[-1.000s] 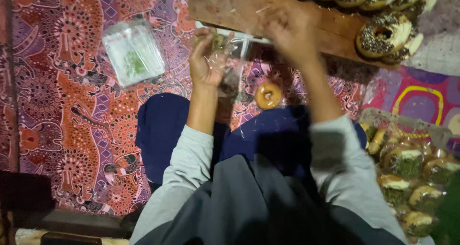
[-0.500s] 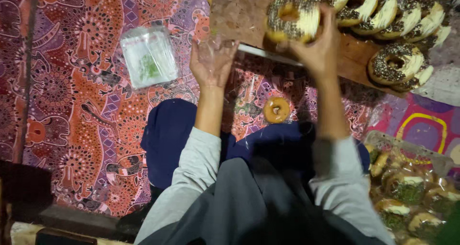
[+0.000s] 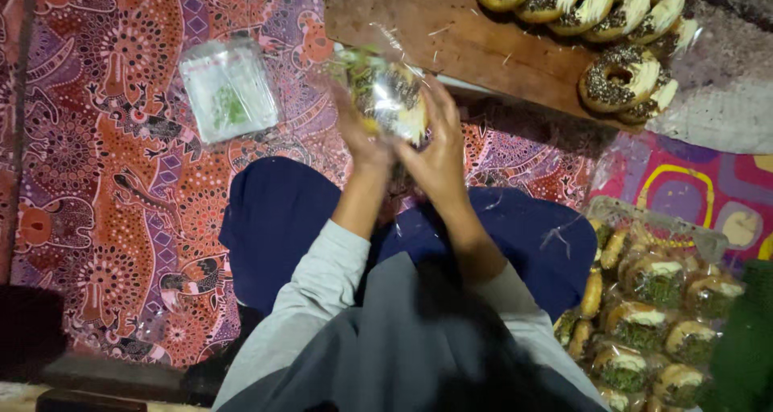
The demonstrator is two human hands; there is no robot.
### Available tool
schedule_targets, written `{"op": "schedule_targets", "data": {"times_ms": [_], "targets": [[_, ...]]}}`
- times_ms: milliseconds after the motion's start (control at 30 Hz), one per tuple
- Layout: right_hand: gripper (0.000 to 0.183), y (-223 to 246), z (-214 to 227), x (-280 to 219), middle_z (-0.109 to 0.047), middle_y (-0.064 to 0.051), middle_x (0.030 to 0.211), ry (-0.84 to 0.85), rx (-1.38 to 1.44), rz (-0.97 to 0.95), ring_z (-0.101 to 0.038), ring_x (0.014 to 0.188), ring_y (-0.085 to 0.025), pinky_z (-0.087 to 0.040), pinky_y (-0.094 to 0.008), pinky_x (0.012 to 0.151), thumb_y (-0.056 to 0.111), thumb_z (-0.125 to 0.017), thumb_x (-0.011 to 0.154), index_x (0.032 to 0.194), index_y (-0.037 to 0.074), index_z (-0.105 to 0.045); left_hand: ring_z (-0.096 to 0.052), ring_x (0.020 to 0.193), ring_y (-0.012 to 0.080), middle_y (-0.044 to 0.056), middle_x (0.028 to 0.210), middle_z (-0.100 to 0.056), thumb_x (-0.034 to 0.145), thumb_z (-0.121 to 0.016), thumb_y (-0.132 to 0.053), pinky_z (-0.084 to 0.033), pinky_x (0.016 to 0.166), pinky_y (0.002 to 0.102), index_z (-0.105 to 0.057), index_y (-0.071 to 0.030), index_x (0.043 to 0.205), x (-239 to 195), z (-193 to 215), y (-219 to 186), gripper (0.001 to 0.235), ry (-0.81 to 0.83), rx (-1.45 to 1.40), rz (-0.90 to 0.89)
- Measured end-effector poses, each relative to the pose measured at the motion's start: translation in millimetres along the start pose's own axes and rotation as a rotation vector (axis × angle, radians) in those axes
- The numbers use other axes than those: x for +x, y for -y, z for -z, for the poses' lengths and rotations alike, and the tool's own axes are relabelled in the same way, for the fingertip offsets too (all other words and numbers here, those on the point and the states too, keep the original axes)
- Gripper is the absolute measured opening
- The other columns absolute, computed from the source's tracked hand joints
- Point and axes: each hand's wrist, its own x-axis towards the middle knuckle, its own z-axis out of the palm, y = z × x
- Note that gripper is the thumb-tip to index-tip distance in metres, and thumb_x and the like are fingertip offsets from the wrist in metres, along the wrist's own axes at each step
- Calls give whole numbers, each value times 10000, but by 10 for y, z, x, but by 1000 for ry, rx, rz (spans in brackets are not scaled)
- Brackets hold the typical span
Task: The person sits on a patterned mat and packages round pastries with green toppings into clear plastic bags. They pick up each pastry, place it into a bag, and seal it before setting it aside in a pile.
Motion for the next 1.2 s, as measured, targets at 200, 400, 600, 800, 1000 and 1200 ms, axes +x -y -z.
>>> {"op": "schedule_targets", "data": {"times_ms": [200, 400, 600, 800, 1000, 1200], "targets": [[773, -166, -45, 67, -555, -113, 1573, -132, -140, 59, -499, 1486, -296, -222, -543, 1319, 273, -831, 903, 1563, 101, -466, -389, 1399, 272, 158, 1549, -304, 888, -807, -219, -419, 1128, 414, -160, -25, 1575, -682, -335, 283, 964, 27, 1045, -397], [824, -60, -117, -39, -535, -159, 1526, -150, -330, 58, -458, 1446, -355, -202, -567, 1258, 275, -864, 807, 1532, 127, -502, -565, 1135, 307, 105, 1248, -590, 939, -787, -65, -460, 1025, 417, -559, -69, 1295, -902, -341, -147, 422, 38, 1887, -662], [708, -134, -135, -148, -562, -185, 1503, -72, -110, 84, -551, 1397, -350, -367, -464, 1221, 176, -795, 897, 1528, 94, -487, -608, 1150, 359, 136, 1160, -669, 834, -788, -94, -420, 1041, 499, -670, -40, 1135, -1033, -527, -371, 328, 559, 1863, -722], [761, -134, -274, -300, -655, -208, 1291, 519, 517, -269, -696, 1017, -323, -572, -337, 871, 180, -761, 871, 1537, 32, -423, -651, 1241, 334, 129, 1216, -739, 848, -802, -169, -413, 1128, 534, -728, -3, 1191, -1187, -411, -1111, 388, 697, 1987, -777], [358, 542, -377, -631, -765, -151, 931, 589, 44, -23, -755, 784, -254, -578, -360, 704, 232, -809, 873, 1163, 38, -730, -744, 1018, 240, 121, 1071, -772, 1048, -641, -39, -591, 969, 356, -742, -7, 1097, -1866, -27, -1488, 117, -59, 1643, -622], [129, 1032, -681, -842, -751, -132, 868, 629, 2, 285, -721, 751, -319, -554, -430, 645, 199, -788, 925, 972, 82, -812, -737, 934, 132, 83, 1005, -758, 1076, -588, -93, -594, 859, 267, -703, 34, 1112, -2015, 152, -1796, 174, -351, 1312, -481]]}}
